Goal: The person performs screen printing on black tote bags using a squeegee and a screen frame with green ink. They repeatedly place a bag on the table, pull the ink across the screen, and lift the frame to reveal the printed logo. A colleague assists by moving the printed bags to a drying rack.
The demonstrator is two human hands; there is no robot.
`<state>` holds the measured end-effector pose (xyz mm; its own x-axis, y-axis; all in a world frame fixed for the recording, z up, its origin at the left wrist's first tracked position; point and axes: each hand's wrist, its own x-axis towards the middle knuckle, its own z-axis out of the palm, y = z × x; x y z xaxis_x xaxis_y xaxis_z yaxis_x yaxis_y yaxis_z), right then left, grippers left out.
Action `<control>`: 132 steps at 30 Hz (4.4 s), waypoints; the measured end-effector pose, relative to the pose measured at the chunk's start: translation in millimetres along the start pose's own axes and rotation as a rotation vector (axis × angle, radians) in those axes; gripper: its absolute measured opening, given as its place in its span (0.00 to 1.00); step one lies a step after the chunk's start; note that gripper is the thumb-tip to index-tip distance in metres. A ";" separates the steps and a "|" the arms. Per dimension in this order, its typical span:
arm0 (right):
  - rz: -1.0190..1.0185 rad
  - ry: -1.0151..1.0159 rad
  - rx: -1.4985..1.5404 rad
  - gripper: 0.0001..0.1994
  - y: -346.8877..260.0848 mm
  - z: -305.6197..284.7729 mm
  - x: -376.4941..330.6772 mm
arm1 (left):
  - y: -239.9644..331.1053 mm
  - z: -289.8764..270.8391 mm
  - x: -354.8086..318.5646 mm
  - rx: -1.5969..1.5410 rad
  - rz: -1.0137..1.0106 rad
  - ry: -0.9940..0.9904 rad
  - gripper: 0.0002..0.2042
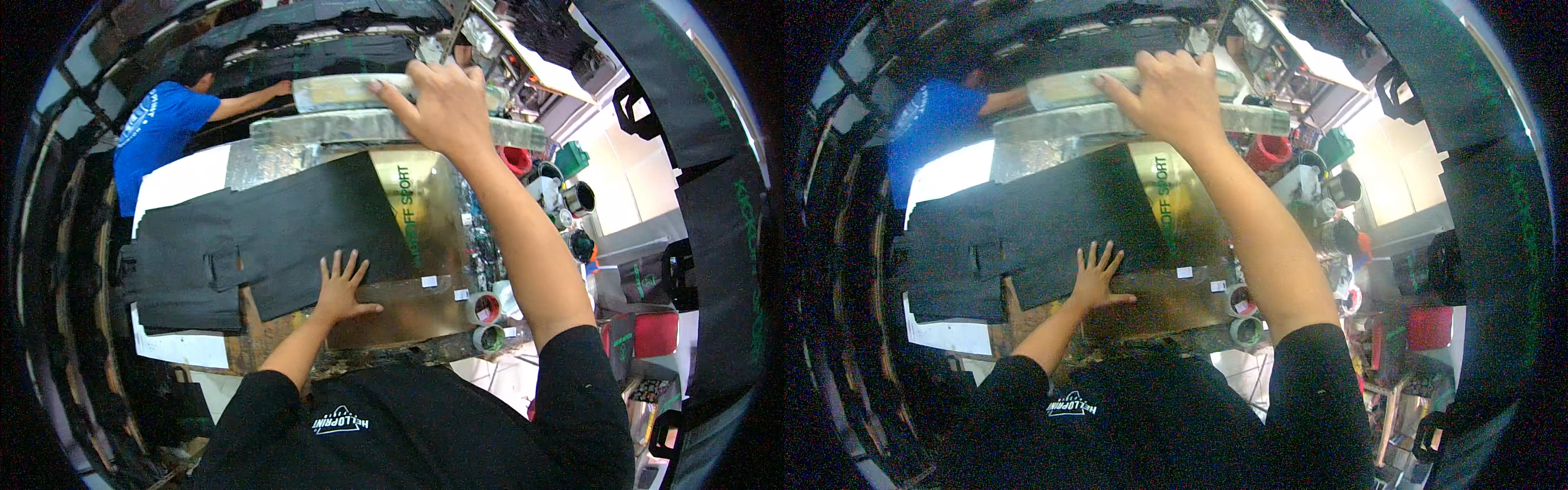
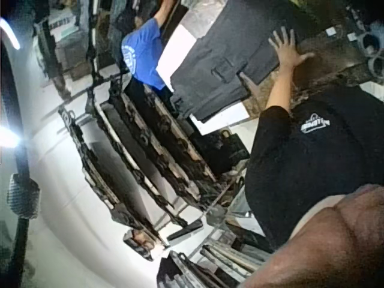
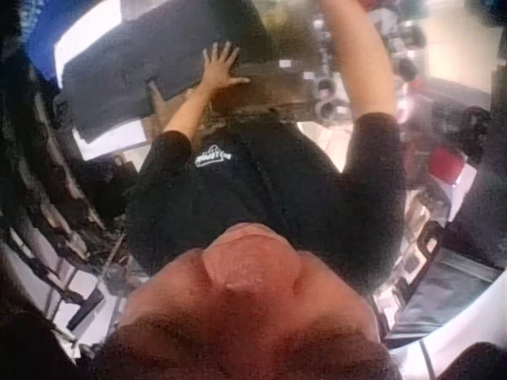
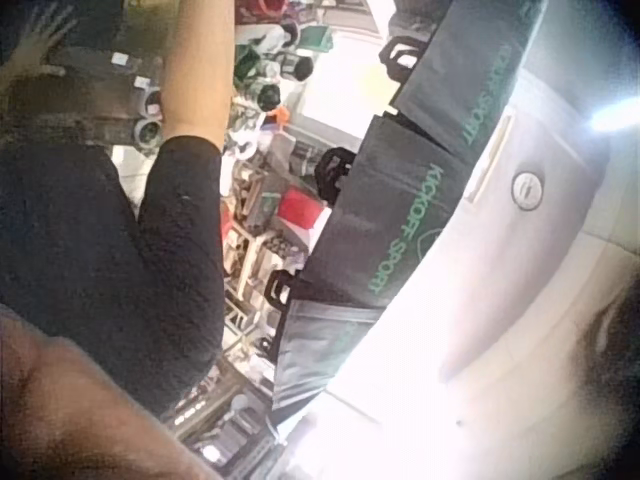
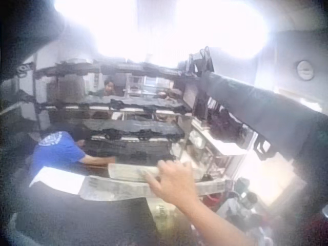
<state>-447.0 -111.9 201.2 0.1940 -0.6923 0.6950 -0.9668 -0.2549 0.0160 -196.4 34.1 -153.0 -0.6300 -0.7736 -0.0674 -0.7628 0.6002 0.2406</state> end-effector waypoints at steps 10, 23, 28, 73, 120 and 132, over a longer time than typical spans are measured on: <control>-0.050 0.056 0.029 0.35 10.4 7.9 17.3 | 75.0 26.7 97.3 -0.085 0.238 -0.004 0.63; 0.011 -0.029 0.002 0.37 10.6 7.4 15.5 | 99.5 40.8 53.2 -0.094 0.227 0.045 0.64; 0.003 -0.049 0.005 0.35 0.3 -3.6 18.3 | 88.6 0.1 50.7 -0.214 0.108 -0.075 0.61; -0.026 -0.589 -0.019 0.27 -9.2 189.3 -216.0 | 5.4 -34.7 -77.6 -2.051 -0.919 0.144 0.54; -0.039 -0.712 0.086 0.17 83.0 253.6 -172.5 | -103.8 -76.5 205.6 0.087 -0.095 0.474 0.29; -0.012 -0.756 0.113 0.20 4.3 114.9 -298.7 | -12.4 -42.3 42.3 0.089 -0.049 0.511 0.29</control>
<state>-490.0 16.2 -88.9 0.3043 -0.9525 0.0135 -0.9490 -0.3044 -0.0820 -207.4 -14.6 -117.9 -0.4586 -0.7882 0.4104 -0.8131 0.5585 0.1640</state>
